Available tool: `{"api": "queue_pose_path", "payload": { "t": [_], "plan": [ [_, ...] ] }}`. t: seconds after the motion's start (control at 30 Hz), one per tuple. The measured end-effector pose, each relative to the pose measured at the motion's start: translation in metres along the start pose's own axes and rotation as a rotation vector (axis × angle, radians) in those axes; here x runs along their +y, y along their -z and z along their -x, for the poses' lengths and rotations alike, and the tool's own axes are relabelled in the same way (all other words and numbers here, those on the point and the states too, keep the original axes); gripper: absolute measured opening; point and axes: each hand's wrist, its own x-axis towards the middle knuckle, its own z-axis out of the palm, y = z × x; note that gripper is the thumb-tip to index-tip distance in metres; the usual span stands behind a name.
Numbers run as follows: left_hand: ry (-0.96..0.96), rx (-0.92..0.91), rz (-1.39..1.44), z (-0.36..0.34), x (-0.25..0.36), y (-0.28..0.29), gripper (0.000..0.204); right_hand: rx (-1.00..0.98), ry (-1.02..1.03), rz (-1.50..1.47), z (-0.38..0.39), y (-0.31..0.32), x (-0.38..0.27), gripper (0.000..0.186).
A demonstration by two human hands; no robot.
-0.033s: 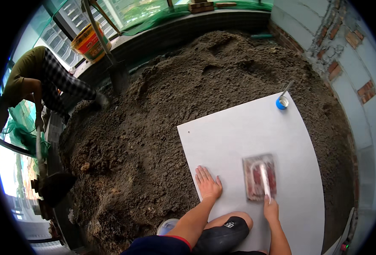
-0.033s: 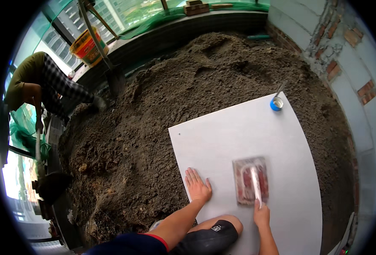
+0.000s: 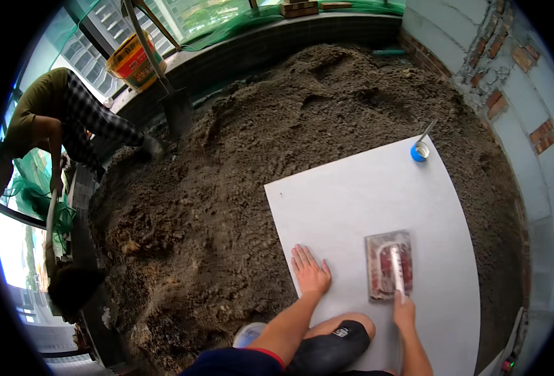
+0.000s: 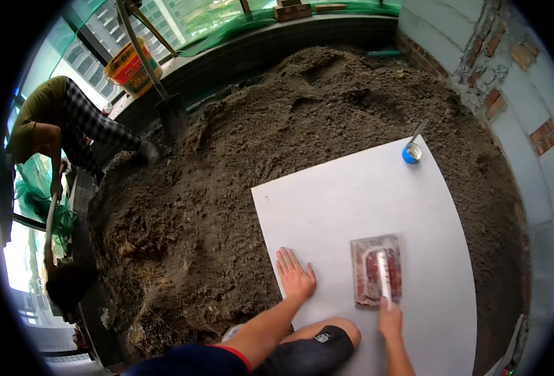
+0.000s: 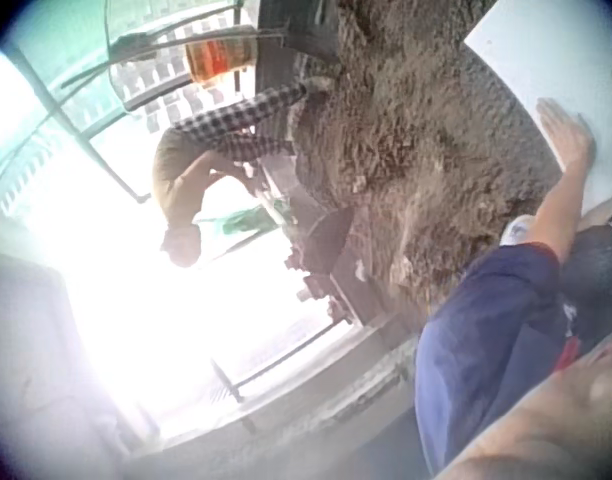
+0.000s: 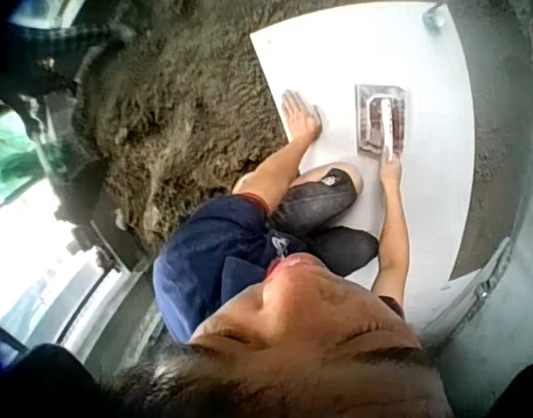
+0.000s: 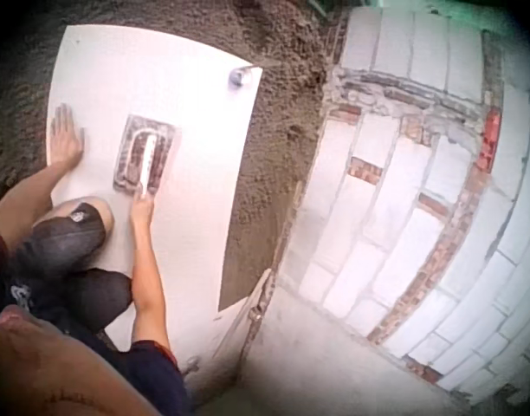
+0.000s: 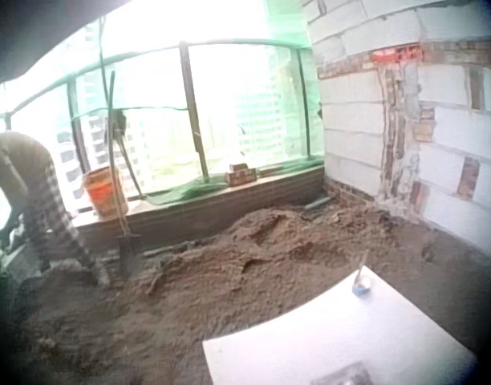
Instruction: The person spreads mortar on the ground using a trowel and places a large floor tile into position.
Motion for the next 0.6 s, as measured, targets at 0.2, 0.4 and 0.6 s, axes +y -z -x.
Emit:
{"api": "queue_pose_path", "payload": {
  "t": [0.2,0.4,0.6],
  "plan": [
    [0.078,0.000,0.016,-0.001,-0.001,0.011,0.074,-0.167,-0.011,-0.137,-0.029,0.073,-0.124,0.055],
    [0.122,-0.004,-0.019,-0.003,-0.019,0.011,0.071,-0.027,0.652,-0.659,-0.012,0.107,-0.299,0.049],
    [0.089,-0.059,0.066,-0.004,-0.010,0.018,0.073,-0.086,0.266,-0.001,-0.030,-0.024,-0.117,0.053]
  ]
}}
